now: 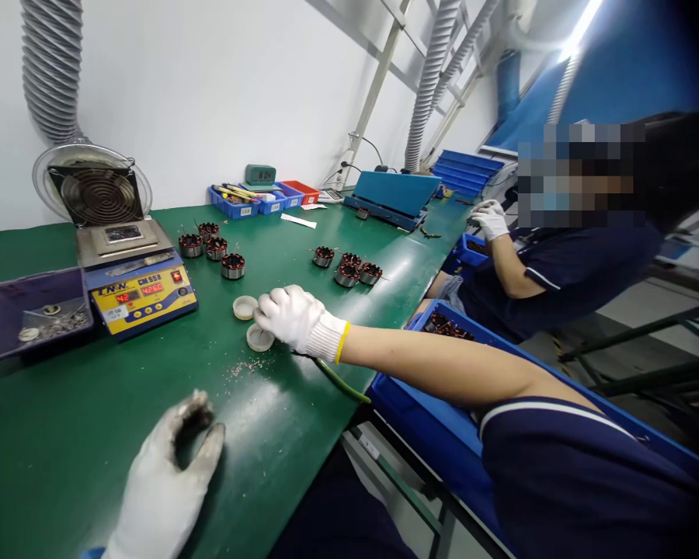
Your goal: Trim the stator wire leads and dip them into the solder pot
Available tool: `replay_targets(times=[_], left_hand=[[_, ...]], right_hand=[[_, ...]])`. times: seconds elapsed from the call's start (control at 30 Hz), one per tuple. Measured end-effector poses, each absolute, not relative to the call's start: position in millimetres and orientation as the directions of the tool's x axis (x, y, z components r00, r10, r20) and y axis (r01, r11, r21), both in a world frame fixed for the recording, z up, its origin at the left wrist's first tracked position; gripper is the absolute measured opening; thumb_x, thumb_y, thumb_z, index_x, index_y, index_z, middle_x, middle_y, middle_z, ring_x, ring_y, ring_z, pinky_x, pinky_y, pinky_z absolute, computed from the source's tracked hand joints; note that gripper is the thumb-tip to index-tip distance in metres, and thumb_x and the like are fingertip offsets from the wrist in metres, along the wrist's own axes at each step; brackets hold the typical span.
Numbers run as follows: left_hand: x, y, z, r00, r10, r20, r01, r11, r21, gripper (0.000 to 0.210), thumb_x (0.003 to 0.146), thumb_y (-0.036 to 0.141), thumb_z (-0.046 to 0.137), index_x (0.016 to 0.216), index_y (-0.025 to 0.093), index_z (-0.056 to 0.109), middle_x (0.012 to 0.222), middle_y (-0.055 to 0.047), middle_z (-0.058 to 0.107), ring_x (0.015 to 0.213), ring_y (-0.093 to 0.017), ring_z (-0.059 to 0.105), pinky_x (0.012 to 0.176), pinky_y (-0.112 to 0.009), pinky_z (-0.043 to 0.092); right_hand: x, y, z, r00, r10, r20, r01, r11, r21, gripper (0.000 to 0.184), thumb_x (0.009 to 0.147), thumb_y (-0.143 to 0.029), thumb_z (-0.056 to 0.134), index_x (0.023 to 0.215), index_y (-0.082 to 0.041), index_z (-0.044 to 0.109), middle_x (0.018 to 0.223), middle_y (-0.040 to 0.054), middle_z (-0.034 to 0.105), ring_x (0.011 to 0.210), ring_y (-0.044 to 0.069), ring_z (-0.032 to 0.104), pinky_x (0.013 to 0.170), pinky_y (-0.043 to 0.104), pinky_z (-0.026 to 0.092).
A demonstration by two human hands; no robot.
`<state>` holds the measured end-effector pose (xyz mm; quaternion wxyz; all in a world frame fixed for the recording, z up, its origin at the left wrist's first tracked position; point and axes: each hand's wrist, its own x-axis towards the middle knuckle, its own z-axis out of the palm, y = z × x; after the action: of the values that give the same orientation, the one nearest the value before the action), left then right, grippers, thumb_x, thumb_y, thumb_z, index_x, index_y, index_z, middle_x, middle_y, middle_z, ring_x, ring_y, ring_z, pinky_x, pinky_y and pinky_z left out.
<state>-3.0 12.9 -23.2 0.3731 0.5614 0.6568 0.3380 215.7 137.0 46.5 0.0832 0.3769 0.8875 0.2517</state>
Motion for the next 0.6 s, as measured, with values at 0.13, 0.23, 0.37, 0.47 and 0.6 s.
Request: replay_targets(times=[0.13,0.23,0.37,0.47,0.6], left_hand=[[-2.2,24.0,-31.5,0.003,0.969,0.248,0.877,-0.122,0.465,0.078,0.074,0.057,0.048,0.128,0.001,0.050,0.130,-0.022,0.052,0.123,-0.036,0.046,0.108,-0.052,0.033],[2.4,22.7,-34.1,0.260,0.922,0.287,0.904,-0.337,0.263,0.075,0.074,0.055,0.054,0.128,0.003,0.053,0.131,-0.020,0.053,0.125,-0.036,0.046,0.108,-0.053,0.033],[7.3,16.1,-33.0,0.444,0.855,0.267,0.829,-0.506,0.240,0.073,0.071,0.048,0.062,0.132,0.009,0.052,0.134,-0.016,0.052,0.124,-0.035,0.048,0.104,-0.053,0.042],[4.9,18.9,-35.6,0.347,0.875,0.337,0.852,-0.445,0.277,0.071,0.071,0.040,0.061,0.131,0.004,0.051,0.133,-0.019,0.052,0.121,-0.035,0.052,0.097,-0.051,0.049],[-4.2,29.2,-41.9,0.155,0.896,0.416,0.867,-0.325,0.378,0.062,0.073,0.036,0.057,0.127,0.005,0.054,0.128,-0.018,0.057,0.115,-0.031,0.057,0.094,-0.046,0.053]], right_hand=[[220.8,138.6,44.0,-0.735,0.677,0.045,0.592,0.608,0.529,0.034,0.096,-0.017,0.025,0.118,-0.019,0.051,0.104,0.0109,0.053,0.090,0.024,0.048,0.067,0.036,0.035],[217.0,142.6,57.7,-0.711,0.696,0.101,0.636,0.574,0.516,0.034,0.097,-0.018,0.023,0.114,-0.021,0.053,0.101,0.0098,0.054,0.088,0.022,0.047,0.068,0.035,0.033],[190.8,171.5,96.5,-0.678,0.686,0.263,0.700,0.494,0.516,0.038,0.098,-0.018,0.019,0.112,-0.019,0.054,0.104,0.0108,0.053,0.092,0.023,0.045,0.071,0.036,0.033],[150.7,210.6,131.3,-0.664,0.660,0.352,0.732,0.477,0.485,0.037,0.098,-0.019,0.021,0.112,-0.018,0.055,0.110,0.0122,0.052,0.097,0.026,0.045,0.074,0.038,0.036],[82.6,263.4,161.6,-0.667,0.653,0.358,0.737,0.508,0.446,0.033,0.095,-0.018,0.028,0.111,-0.017,0.057,0.113,0.0131,0.051,0.103,0.029,0.044,0.079,0.040,0.039]])
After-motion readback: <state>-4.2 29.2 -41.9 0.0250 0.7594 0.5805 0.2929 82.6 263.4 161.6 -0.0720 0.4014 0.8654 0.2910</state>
